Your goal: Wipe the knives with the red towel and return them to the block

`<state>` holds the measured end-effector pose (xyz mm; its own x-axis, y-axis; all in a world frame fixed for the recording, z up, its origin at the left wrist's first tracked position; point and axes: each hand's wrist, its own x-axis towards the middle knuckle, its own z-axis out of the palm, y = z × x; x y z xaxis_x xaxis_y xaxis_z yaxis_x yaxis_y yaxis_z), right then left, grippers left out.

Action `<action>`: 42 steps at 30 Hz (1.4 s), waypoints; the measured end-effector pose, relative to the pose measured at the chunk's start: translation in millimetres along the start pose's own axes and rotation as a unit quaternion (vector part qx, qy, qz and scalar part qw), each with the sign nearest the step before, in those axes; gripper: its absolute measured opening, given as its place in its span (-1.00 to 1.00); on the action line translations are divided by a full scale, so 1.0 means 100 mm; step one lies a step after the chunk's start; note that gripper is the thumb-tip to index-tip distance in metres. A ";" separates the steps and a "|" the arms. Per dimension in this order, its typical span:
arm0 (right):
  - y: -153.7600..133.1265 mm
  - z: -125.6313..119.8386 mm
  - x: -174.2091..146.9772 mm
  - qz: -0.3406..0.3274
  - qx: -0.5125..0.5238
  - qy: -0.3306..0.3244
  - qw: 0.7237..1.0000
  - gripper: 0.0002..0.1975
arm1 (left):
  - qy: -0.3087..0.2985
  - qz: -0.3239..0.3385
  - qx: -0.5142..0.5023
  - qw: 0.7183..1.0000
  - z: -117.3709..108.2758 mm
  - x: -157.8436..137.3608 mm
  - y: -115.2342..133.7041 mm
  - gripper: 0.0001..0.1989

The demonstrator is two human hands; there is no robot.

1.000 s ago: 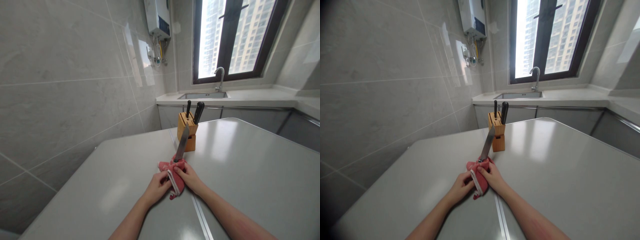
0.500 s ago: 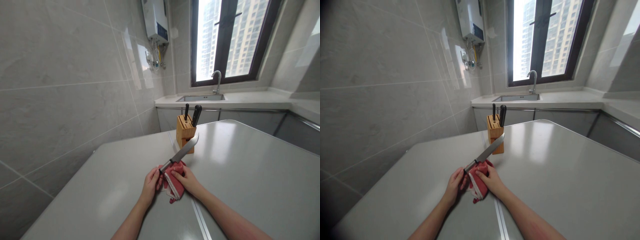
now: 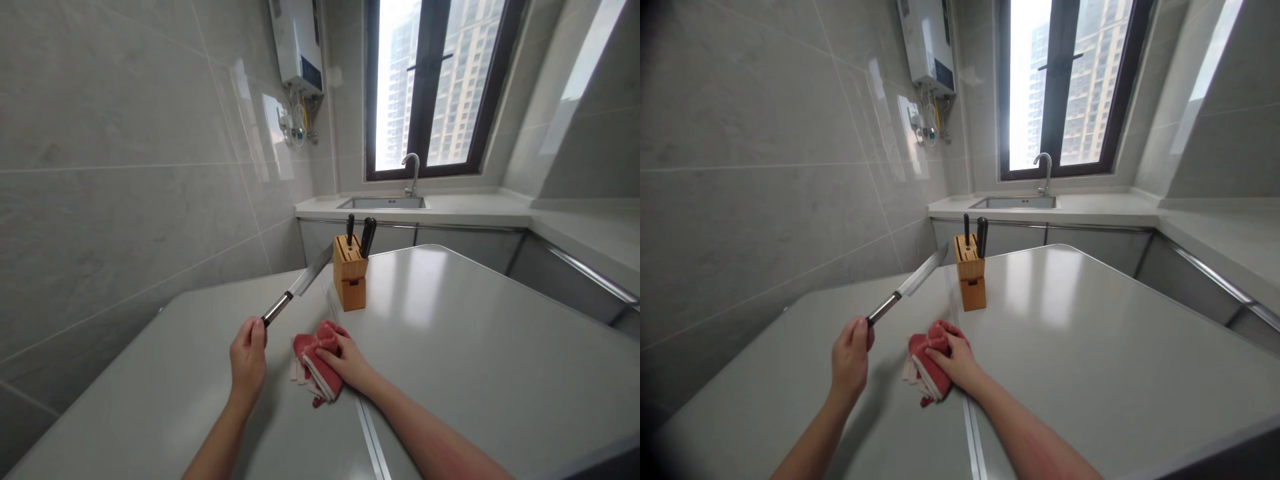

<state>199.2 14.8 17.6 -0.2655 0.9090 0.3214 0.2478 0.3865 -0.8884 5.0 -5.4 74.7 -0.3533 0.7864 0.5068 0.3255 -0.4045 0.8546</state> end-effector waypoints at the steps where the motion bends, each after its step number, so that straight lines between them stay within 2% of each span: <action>1: 0.00 0.00 0.00 0.001 -0.003 0.002 1.000 -0.80 | -0.012 0.019 0.038 0.999 0.00 0.06 0.09 -0.68; 6: 0.01 -0.01 -0.02 -0.001 -0.005 0.007 1.000 -0.80 | -0.048 0.147 0.187 0.970 0.05 0.56 0.72 -0.66; 9: 0.01 -0.01 -0.03 -0.001 -0.002 0.005 1.000 -0.80 | -0.029 0.217 0.249 0.943 0.09 0.86 1.12 -0.65; 12: 0.03 0.00 -0.03 0.004 -0.001 0.004 1.000 -0.78 | -0.040 0.250 0.296 0.921 0.17 1.03 1.44 -0.65; 15: 0.04 0.01 -0.02 -0.001 -0.003 0.005 1.000 -0.76 | -0.058 0.266 0.334 0.902 0.28 1.08 1.64 -0.64; 21: 0.04 0.00 -0.03 -0.003 0.000 0.007 1.000 -0.74 | -0.080 0.268 0.389 0.877 0.47 1.06 1.76 -0.62; 35: 0.04 -0.01 -0.02 -0.018 0.003 0.009 1.000 -0.77 | -0.084 0.270 0.421 0.862 0.53 1.10 1.94 -0.63; 42: 0.04 -0.01 -0.02 -0.025 0.008 0.000 1.000 -0.81 | -0.087 0.295 0.430 0.849 0.72 1.22 2.03 -0.52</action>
<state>201.4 14.6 13.9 -0.2771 0.8886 0.3654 0.2186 0.4287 -0.8766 91.0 42.7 301.7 0.2046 0.6531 0.7291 0.9469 -0.3208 0.0218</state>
